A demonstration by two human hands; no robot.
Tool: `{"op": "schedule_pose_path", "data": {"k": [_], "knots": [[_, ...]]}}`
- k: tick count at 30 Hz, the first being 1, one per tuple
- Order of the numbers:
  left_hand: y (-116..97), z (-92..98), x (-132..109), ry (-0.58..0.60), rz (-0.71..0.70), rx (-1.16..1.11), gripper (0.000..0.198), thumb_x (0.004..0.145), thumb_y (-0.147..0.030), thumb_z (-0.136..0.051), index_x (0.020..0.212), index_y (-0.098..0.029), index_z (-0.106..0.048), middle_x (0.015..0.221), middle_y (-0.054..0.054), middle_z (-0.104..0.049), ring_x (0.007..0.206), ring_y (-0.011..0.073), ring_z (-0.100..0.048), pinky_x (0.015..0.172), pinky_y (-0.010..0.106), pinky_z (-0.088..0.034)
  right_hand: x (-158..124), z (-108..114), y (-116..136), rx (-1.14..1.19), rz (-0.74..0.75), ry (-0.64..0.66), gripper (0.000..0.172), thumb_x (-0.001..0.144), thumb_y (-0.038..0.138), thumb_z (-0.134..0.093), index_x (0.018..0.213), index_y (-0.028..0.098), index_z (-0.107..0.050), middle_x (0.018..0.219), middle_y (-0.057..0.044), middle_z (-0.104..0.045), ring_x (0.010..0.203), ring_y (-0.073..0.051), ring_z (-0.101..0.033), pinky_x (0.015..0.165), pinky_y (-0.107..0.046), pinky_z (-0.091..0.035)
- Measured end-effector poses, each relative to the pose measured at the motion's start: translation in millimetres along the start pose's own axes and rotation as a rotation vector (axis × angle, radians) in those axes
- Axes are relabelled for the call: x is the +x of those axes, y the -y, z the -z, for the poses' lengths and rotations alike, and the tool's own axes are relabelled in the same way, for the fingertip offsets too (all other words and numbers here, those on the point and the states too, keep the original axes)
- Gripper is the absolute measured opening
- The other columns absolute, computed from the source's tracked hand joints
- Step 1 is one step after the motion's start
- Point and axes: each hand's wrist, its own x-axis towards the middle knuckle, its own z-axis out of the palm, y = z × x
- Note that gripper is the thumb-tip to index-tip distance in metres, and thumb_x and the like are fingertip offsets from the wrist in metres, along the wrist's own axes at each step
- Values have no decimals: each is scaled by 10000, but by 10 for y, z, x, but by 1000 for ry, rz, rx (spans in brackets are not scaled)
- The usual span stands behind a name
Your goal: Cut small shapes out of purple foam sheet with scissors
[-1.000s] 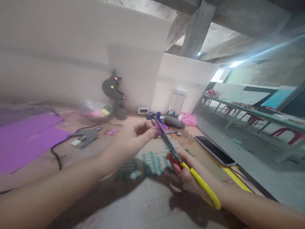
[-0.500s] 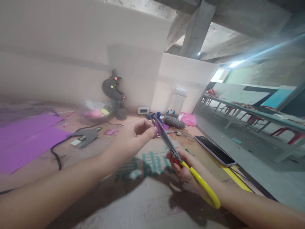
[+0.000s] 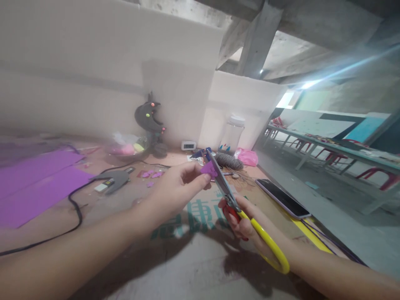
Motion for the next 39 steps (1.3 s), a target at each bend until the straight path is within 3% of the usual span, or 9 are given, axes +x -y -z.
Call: {"op": "schedule_pose_path", "data": {"k": [13,28,39], "knots": [[-20,-62,-11,22,39,-89,192,893,-366,-630,835,-184,-649,782,2,-667,806,176,-648,776,300,-506,1,-13,-24,18,-11,-10,692,820,804,-563,1149,195,-554,770,32,-397,574,-91,-273,464,-216,-247],[45,-77,-15,71,12,-152,209,907,-382,-646,945,-181,-687,879,18,-707,833,164,-656,787,291,-519,-11,-36,11,14,30,-6,661,856,788,-530,1136,190,-553,757,36,-394,556,-86,-260,454,-210,-246],[29,-4,-1,17,12,-28,278,924,-444,-618,820,-189,-654,829,18,-709,840,185,-668,801,306,-505,-16,-29,-28,41,4,-27,674,831,794,-560,1141,195,-561,722,49,-388,524,-80,-258,432,-208,-255]]}}
